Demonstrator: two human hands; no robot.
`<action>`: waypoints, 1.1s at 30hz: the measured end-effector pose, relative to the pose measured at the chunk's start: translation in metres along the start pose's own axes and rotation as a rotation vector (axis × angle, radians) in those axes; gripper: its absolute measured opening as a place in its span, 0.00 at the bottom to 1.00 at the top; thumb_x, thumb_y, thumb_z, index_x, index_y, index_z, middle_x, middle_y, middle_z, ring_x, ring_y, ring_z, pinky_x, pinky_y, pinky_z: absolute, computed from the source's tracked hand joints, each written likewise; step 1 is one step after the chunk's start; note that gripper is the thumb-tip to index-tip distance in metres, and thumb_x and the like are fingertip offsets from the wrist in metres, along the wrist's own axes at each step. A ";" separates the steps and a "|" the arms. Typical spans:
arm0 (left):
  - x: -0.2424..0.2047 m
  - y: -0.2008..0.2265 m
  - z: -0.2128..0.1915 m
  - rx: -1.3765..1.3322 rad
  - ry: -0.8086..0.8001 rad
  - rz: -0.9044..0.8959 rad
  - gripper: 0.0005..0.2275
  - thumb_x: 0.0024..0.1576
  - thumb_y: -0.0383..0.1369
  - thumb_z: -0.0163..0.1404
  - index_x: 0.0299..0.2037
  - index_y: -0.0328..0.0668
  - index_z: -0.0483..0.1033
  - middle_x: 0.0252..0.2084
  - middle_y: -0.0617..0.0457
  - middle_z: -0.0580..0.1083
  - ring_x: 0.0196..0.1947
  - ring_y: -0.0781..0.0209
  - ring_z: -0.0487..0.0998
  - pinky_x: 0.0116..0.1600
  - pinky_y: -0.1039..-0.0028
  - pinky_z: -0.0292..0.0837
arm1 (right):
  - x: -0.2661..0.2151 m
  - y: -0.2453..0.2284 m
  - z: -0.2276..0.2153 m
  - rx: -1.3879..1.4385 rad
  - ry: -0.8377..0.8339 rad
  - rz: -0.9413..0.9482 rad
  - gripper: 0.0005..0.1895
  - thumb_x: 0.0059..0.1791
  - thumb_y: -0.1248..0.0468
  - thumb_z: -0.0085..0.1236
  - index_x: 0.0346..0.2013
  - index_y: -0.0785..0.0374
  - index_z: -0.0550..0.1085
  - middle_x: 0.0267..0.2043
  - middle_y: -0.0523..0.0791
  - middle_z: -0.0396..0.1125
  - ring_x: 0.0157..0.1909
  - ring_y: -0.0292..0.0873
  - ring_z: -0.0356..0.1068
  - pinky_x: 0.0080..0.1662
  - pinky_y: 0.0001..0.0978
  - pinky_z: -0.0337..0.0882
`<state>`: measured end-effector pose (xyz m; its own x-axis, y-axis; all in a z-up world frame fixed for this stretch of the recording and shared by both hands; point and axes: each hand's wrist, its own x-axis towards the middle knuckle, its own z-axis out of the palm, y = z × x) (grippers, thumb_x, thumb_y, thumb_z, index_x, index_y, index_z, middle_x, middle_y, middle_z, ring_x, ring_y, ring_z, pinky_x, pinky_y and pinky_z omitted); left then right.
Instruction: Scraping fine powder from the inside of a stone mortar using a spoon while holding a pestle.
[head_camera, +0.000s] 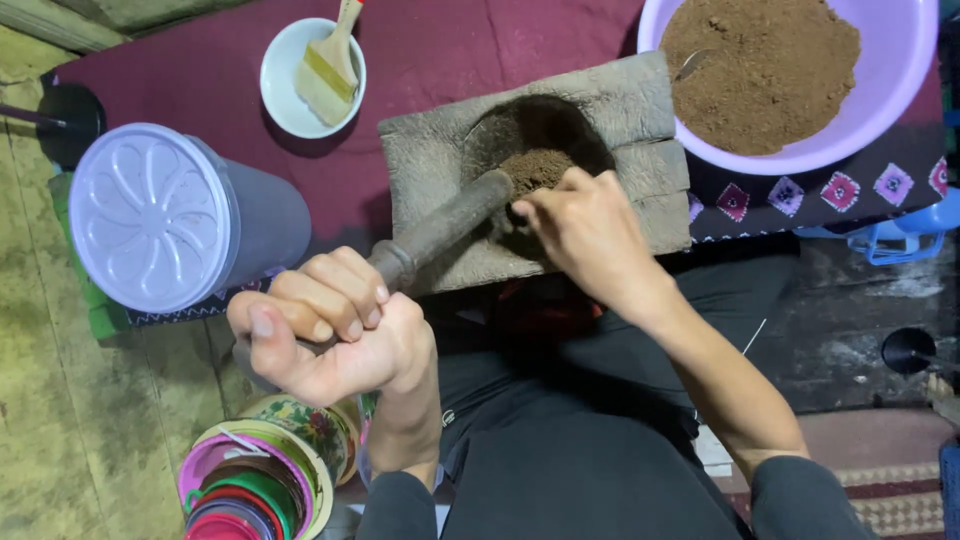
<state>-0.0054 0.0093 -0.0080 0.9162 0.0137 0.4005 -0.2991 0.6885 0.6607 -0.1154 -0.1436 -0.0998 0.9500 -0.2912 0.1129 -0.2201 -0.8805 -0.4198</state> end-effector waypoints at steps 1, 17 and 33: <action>-0.001 0.001 -0.003 -0.006 -0.021 -0.005 0.13 0.60 0.34 0.41 0.22 0.48 0.54 0.12 0.59 0.48 0.10 0.67 0.44 0.20 0.75 0.40 | -0.003 0.004 -0.005 0.036 0.031 0.010 0.12 0.58 0.56 0.52 0.37 0.56 0.79 0.27 0.42 0.71 0.36 0.45 0.65 0.41 0.42 0.57; 0.004 0.004 -0.013 -0.012 -0.081 -0.069 0.13 0.60 0.31 0.42 0.22 0.47 0.56 0.12 0.58 0.53 0.10 0.67 0.49 0.19 0.75 0.48 | 0.019 0.040 -0.086 0.088 -0.270 -0.139 0.12 0.53 0.52 0.58 0.38 0.57 0.77 0.32 0.45 0.67 0.32 0.48 0.68 0.40 0.45 0.68; 0.007 -0.003 -0.022 0.027 -0.026 -0.105 0.11 0.59 0.29 0.40 0.24 0.49 0.53 0.12 0.59 0.52 0.10 0.67 0.49 0.20 0.75 0.44 | 0.022 0.019 -0.030 0.231 -0.168 -0.326 0.08 0.54 0.63 0.59 0.36 0.64 0.76 0.26 0.44 0.70 0.28 0.46 0.70 0.39 0.42 0.68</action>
<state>0.0080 0.0237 -0.0209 0.9358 -0.0764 0.3442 -0.2092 0.6656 0.7164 -0.1054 -0.1774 -0.0786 0.9887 0.0700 0.1329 0.1348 -0.8040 -0.5792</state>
